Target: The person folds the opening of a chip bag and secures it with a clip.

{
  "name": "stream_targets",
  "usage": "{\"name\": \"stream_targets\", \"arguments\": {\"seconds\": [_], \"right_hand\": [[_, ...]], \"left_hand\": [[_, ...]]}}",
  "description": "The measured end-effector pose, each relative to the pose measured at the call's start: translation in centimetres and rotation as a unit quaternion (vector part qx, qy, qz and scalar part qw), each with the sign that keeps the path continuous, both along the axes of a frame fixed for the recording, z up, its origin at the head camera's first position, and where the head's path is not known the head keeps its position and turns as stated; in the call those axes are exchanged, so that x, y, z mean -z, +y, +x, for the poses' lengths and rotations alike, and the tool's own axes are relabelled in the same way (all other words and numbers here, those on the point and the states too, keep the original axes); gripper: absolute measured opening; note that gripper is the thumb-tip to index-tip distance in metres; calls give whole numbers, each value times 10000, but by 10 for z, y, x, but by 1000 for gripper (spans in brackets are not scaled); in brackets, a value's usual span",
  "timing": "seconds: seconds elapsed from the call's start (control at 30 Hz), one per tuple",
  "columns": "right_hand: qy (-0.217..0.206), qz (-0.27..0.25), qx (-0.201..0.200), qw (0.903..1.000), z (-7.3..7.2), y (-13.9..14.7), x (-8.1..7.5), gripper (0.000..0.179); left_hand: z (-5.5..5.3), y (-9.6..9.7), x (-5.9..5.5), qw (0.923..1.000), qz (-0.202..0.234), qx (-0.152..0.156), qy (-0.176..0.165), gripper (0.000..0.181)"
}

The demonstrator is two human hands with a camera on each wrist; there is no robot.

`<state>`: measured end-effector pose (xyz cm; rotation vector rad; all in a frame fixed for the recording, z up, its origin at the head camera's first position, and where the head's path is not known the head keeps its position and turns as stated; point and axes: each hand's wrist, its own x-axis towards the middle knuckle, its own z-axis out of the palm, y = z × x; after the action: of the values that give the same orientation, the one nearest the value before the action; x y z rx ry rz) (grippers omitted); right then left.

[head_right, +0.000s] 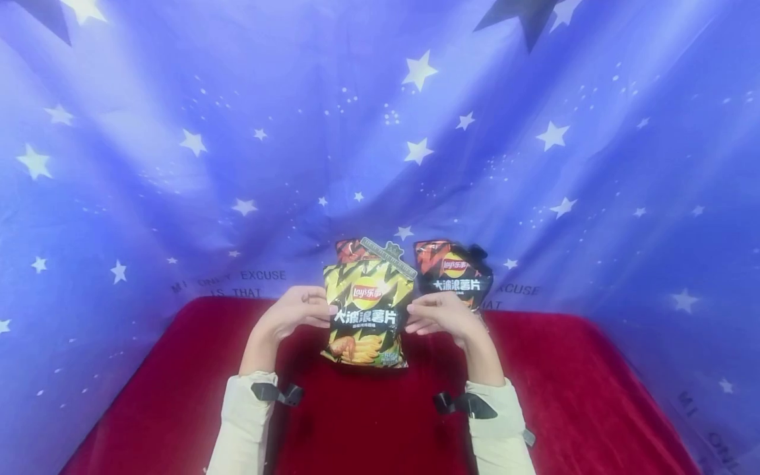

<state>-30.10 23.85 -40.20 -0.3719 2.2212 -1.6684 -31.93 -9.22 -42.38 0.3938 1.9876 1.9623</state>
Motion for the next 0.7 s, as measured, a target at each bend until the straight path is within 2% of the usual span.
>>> {"name": "stream_targets", "arguments": {"seconds": [0.17,0.27,0.53,0.7], "right_hand": [[-119,137,-55,9998,-3,-1,8,37],[-169,159,-24,9997,-3,-1,13,36],[-207,152,6,9997,-5,-1,24,35],[-188,175,-97,9996,-9,-4,29,36]], "left_hand": [[-1,-3,7,9991,-89,381,-147,12],[-2,-3,11,9984,-139,511,-220,13],[-6,-4,17,9968,-265,687,-315,33],[-7,-9,22,9962,-321,702,-403,38]]}}
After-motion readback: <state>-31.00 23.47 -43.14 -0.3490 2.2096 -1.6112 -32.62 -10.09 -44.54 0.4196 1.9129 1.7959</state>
